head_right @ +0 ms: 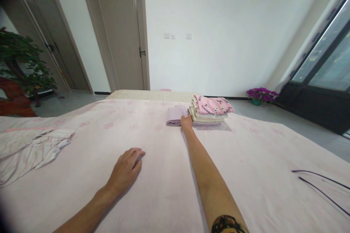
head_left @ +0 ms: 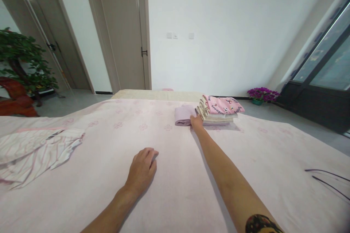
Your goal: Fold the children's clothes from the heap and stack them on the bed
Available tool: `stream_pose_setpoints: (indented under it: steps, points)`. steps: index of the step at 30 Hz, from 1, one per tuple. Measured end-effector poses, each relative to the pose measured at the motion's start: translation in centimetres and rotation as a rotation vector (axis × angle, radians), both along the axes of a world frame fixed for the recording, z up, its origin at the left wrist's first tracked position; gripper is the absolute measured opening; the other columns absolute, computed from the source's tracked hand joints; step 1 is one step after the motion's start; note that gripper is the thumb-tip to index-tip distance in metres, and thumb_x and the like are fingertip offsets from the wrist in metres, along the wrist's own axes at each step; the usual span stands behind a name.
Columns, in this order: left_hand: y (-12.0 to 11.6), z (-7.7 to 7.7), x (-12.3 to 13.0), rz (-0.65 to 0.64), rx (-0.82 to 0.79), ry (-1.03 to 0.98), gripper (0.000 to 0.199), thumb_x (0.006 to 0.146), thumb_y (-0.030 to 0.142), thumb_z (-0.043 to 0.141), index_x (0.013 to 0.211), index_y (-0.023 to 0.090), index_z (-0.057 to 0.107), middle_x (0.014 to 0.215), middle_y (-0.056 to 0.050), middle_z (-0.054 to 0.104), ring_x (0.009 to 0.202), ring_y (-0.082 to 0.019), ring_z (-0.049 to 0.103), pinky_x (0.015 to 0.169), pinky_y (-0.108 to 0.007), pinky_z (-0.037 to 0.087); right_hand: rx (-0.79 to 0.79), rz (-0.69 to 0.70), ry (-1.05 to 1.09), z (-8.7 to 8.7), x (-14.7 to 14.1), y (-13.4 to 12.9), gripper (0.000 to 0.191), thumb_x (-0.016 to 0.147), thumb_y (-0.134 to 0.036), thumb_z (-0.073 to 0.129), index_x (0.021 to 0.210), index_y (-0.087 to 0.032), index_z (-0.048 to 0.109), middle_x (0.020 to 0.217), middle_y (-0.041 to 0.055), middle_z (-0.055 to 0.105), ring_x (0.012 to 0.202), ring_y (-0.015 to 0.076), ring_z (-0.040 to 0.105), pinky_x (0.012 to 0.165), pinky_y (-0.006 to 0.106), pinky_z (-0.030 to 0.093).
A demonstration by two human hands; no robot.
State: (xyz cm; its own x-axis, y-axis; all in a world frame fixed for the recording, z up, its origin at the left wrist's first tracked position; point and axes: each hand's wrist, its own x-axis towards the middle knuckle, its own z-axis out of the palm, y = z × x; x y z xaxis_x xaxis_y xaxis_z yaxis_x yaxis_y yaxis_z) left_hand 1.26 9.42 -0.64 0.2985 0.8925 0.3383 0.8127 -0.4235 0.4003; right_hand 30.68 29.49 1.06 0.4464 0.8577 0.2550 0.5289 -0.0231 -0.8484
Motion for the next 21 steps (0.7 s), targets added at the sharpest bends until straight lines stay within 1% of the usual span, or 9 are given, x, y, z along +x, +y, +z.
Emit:
stream_pose_setpoints:
  steps: [2,4,6,8,10,13,15,17,21]
  points:
    - [0.0,0.1,0.0,0.000,-0.003,0.002,0.031,0.089,0.015,0.043,0.112,0.022,0.062,0.118,-0.007,0.062,0.114,-0.022,0.054,0.100,-0.042,0.041,0.001,-0.090,-0.062,0.1,-0.8,-0.8,0.066,0.077,-0.020,0.052,0.140,-0.003,0.040,0.138,0.0256,0.049,0.132,0.0333,0.042,0.112,0.047,0.030]
    - [0.0,0.1,0.0,-0.001,-0.002,0.002,0.031,0.089,0.015,0.043,0.112,0.022,0.062,0.118,-0.007,0.062,0.113,-0.022,0.055,0.100,-0.042,0.041,0.030,-0.115,-0.164,0.3,-2.0,-1.6,0.070,0.079,-0.017,0.051,0.145,-0.003,0.034,0.152,0.0241,0.032,0.143,0.0331,0.026,0.117,0.047,0.018]
    - [0.0,0.1,0.0,-0.003,0.001,0.004,0.031,0.089,0.015,0.044,0.112,0.022,0.063,0.117,-0.007,0.062,0.112,-0.022,0.055,0.100,-0.041,0.041,0.083,-0.058,-0.395,0.3,-3.5,-2.5,0.069,0.082,-0.018,0.051,0.148,-0.007,0.033,0.159,0.0187,0.022,0.147,0.0314,0.013,0.119,0.047,0.010]
    - [-0.1,0.2,0.0,0.000,0.002,0.008,0.032,0.088,0.015,0.044,0.112,0.023,0.063,0.117,-0.007,0.062,0.112,-0.022,0.055,0.100,-0.040,0.042,0.120,0.055,-0.679,0.0,-5.0,-3.3,0.067,0.087,-0.025,0.052,0.149,-0.011,0.033,0.160,0.0155,0.021,0.148,0.0304,0.007,0.119,0.049,0.004]
    - [-0.1,0.2,0.0,0.006,0.001,0.013,0.032,0.088,0.015,0.044,0.113,0.023,0.063,0.118,-0.007,0.062,0.113,-0.022,0.055,0.101,-0.040,0.041,0.100,0.159,-0.862,-0.7,-5.8,-3.8,0.070,0.088,-0.038,0.055,0.150,-0.015,0.033,0.160,0.0149,0.022,0.149,0.0315,0.005,0.117,0.052,-0.001]
    - [-0.1,0.0,-0.1,0.004,-0.008,0.016,0.032,0.088,0.016,0.044,0.114,0.023,0.063,0.118,-0.007,0.062,0.114,-0.022,0.055,0.101,-0.041,0.040,-0.024,0.190,-0.928,-2.1,-5.2,-3.9,0.076,0.086,-0.052,0.058,0.150,-0.018,0.034,0.159,0.0152,0.025,0.148,0.0351,0.005,0.115,0.057,-0.004]
    - [0.0,0.0,-0.1,0.000,-0.010,0.013,0.032,0.089,0.016,0.044,0.114,0.023,0.062,0.119,-0.007,0.062,0.114,-0.022,0.054,0.101,-0.041,0.040,-0.095,0.173,-0.917,-3.0,-4.0,-3.7,0.071,0.088,-0.051,0.054,0.149,-0.020,0.035,0.158,0.0141,0.028,0.147,0.0352,0.009,0.114,0.058,-0.002]
    - [0.0,-0.1,-0.1,-0.005,-0.004,0.011,0.032,0.089,0.016,0.044,0.115,0.023,0.062,0.118,-0.007,0.062,0.114,-0.022,0.054,0.100,-0.041,0.041,-0.123,0.181,-0.906,-3.5,-2.7,-3.3,0.066,0.091,-0.049,0.050,0.149,-0.021,0.036,0.158,0.0119,0.030,0.147,0.0342,0.013,0.115,0.057,0.000]
    - [-0.1,0.1,-0.1,-0.007,0.009,0.016,0.031,0.089,0.016,0.044,0.114,0.022,0.062,0.117,-0.007,0.062,0.113,-0.023,0.055,0.099,-0.041,0.041,-0.143,0.251,-0.904,-3.3,-1.3,-3.0,0.065,0.091,-0.048,0.051,0.149,-0.022,0.037,0.158,0.0094,0.030,0.146,0.0334,0.016,0.115,0.056,0.002]
